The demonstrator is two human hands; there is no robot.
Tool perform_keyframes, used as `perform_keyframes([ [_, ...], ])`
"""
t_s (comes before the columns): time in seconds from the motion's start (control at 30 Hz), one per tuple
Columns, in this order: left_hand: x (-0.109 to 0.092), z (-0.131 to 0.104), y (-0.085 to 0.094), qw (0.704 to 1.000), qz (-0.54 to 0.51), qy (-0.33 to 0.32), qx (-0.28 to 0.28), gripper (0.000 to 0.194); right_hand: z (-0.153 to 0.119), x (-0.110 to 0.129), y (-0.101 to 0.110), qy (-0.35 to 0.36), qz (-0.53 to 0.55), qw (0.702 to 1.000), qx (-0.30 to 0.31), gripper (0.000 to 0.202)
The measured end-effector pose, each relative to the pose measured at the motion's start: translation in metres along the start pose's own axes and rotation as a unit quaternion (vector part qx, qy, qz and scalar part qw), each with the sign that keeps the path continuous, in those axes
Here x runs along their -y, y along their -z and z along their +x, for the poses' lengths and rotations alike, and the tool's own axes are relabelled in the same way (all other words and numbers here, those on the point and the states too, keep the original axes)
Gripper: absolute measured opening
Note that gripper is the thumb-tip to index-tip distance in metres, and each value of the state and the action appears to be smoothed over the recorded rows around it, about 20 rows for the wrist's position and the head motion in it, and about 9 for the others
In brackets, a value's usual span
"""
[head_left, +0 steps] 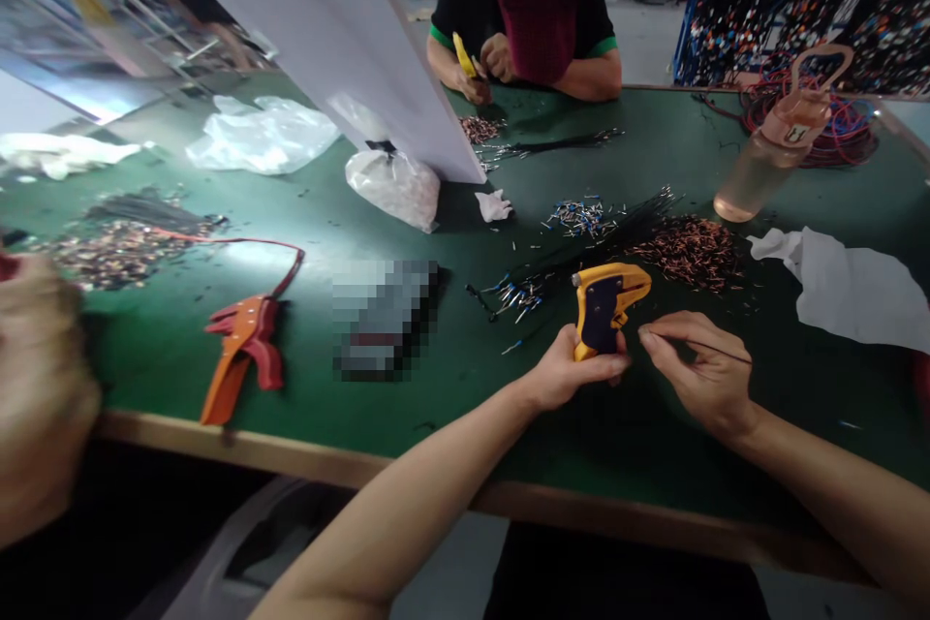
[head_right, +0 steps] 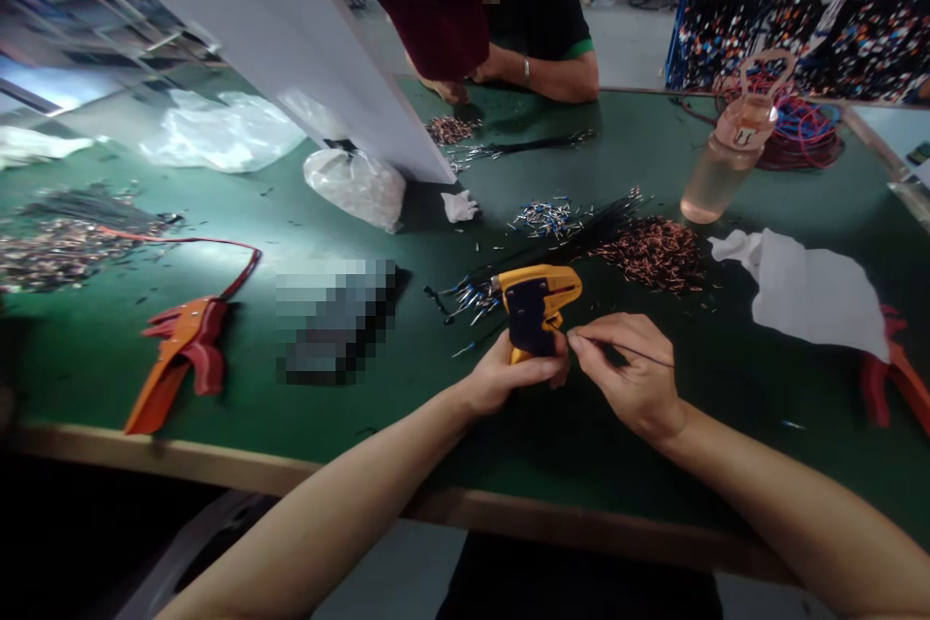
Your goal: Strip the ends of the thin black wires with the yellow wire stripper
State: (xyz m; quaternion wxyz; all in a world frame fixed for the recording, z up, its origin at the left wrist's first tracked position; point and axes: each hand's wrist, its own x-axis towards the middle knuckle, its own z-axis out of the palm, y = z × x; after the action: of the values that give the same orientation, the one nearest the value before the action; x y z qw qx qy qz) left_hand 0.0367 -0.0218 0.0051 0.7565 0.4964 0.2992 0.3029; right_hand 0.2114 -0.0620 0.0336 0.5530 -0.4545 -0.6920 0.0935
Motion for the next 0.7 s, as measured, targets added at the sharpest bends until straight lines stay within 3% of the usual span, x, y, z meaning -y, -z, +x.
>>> perform_keyframes([
  [0.3,-0.001,-0.001,-0.007,0.998,0.054,-0.002,-0.043,0.040,-0.001,0.000,0.001,-0.015,-0.003,1.000,-0.003,0.013],
  [0.47,-0.001,0.005,0.001,0.993,-0.076,-0.039,-0.085,0.031,-0.001,-0.006,-0.001,-0.113,0.033,0.993,-0.030,0.014],
  [0.57,-0.002,0.007,0.007,0.986,-0.148,-0.042,-0.065,0.036,-0.002,-0.014,-0.005,-0.175,0.060,0.982,-0.046,0.013],
  [0.7,0.000,0.006,0.011,0.988,-0.151,-0.020,0.001,0.042,-0.005,-0.026,-0.009,-0.235,0.090,0.966,-0.053,0.013],
])
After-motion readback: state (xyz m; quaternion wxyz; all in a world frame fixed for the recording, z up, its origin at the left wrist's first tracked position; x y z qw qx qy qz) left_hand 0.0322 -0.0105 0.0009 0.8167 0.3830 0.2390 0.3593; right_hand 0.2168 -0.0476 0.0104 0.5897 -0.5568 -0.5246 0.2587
